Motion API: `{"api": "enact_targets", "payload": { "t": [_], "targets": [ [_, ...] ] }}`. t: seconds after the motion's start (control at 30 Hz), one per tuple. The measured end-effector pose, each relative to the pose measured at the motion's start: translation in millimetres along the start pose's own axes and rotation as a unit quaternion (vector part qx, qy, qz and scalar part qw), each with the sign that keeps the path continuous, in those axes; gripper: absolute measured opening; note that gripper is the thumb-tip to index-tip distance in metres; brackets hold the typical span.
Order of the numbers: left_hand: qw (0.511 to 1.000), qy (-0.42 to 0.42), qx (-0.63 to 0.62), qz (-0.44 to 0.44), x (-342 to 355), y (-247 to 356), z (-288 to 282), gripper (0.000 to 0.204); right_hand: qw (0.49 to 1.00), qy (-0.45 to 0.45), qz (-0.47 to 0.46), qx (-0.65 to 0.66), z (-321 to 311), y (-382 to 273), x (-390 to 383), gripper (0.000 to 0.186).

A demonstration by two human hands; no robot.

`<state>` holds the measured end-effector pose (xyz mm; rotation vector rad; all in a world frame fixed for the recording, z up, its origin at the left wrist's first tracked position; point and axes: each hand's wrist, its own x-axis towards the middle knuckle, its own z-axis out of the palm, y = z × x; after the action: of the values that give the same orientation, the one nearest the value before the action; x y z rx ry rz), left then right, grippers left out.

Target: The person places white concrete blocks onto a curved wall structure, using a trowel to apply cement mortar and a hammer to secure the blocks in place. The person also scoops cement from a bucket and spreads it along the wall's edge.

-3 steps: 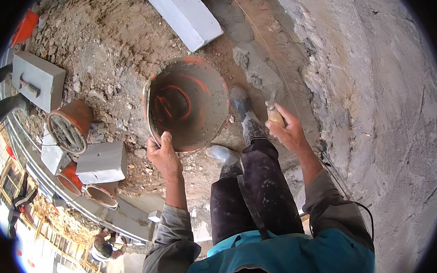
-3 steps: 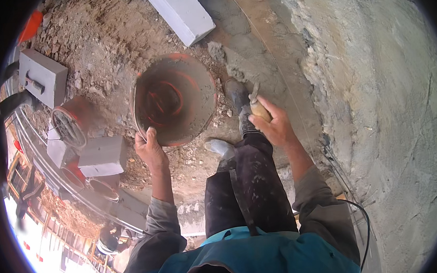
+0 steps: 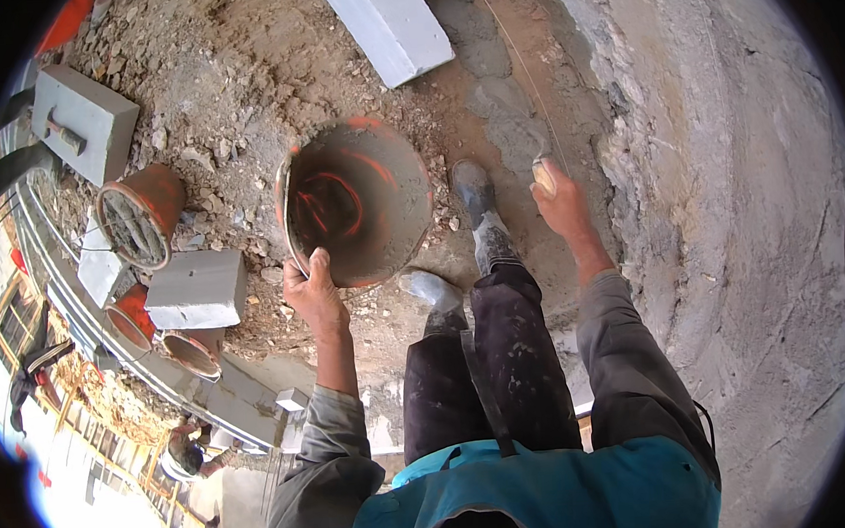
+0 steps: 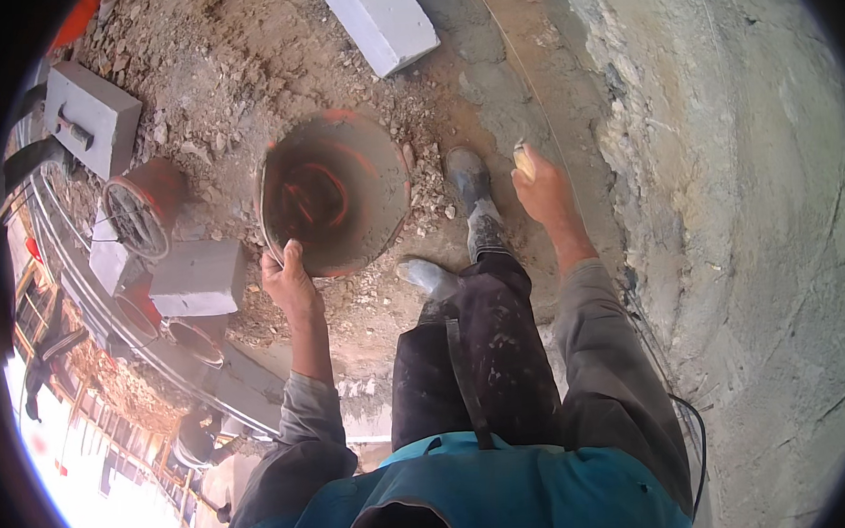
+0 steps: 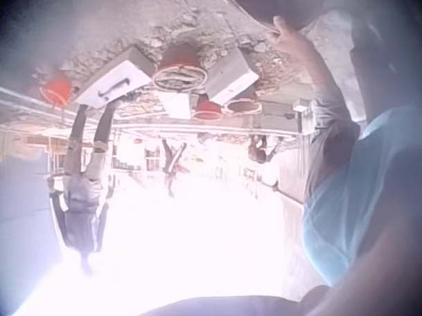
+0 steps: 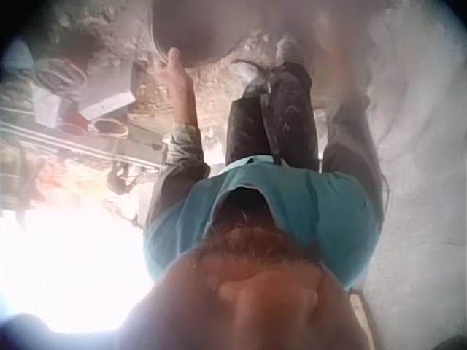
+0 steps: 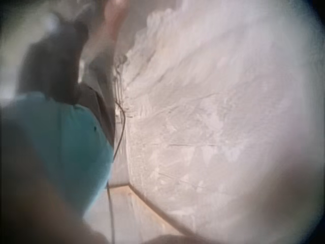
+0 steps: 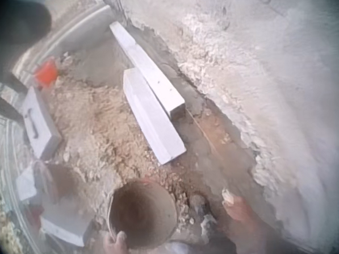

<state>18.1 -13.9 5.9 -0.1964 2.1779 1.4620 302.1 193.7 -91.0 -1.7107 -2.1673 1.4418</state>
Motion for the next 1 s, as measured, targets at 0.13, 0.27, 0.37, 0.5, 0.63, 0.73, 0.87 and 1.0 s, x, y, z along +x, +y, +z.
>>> {"api": "enact_targets", "payload": {
  "t": [0.13, 0.27, 0.37, 0.5, 0.63, 0.73, 0.87, 1.0],
  "targets": [
    [0.998, 0.050, 0.012, 0.020, 19, 10, -33, 0.019, 0.991, -0.114, -0.024, 0.069, 10, -72, 10, 0.052],
    [0.993, 0.111, -0.042, 0.010, 14, 29, -70, 0.020, 0.912, -0.385, -0.081, 0.114, 16, -191, -15, 0.051],
    [0.971, 0.193, -0.138, 0.002, 6, 37, -125, 0.019, 0.892, -0.418, -0.065, 0.157, 37, -231, -41, 0.050],
    [0.917, 0.214, -0.334, 0.044, 18, 97, -197, 0.023, 0.922, -0.315, -0.035, 0.222, 30, -226, -67, 0.047],
    [0.852, 0.250, -0.444, 0.120, 84, 172, -286, 0.035, 0.957, -0.254, 0.020, 0.141, 27, -224, -89, 0.045],
    [0.825, 0.240, -0.463, 0.215, 183, 221, -373, 0.027, 0.955, -0.285, 0.046, 0.073, 46, -217, -116, 0.043],
    [0.872, 0.230, -0.386, 0.195, 237, 257, -406, 0.065, 0.924, -0.372, 0.062, 0.059, 124, -230, -128, 0.041],
    [0.936, 0.149, -0.255, 0.192, 186, 176, -358, 0.062, 0.908, -0.392, 0.092, 0.112, 237, -239, -105, 0.043]
  ]
}}
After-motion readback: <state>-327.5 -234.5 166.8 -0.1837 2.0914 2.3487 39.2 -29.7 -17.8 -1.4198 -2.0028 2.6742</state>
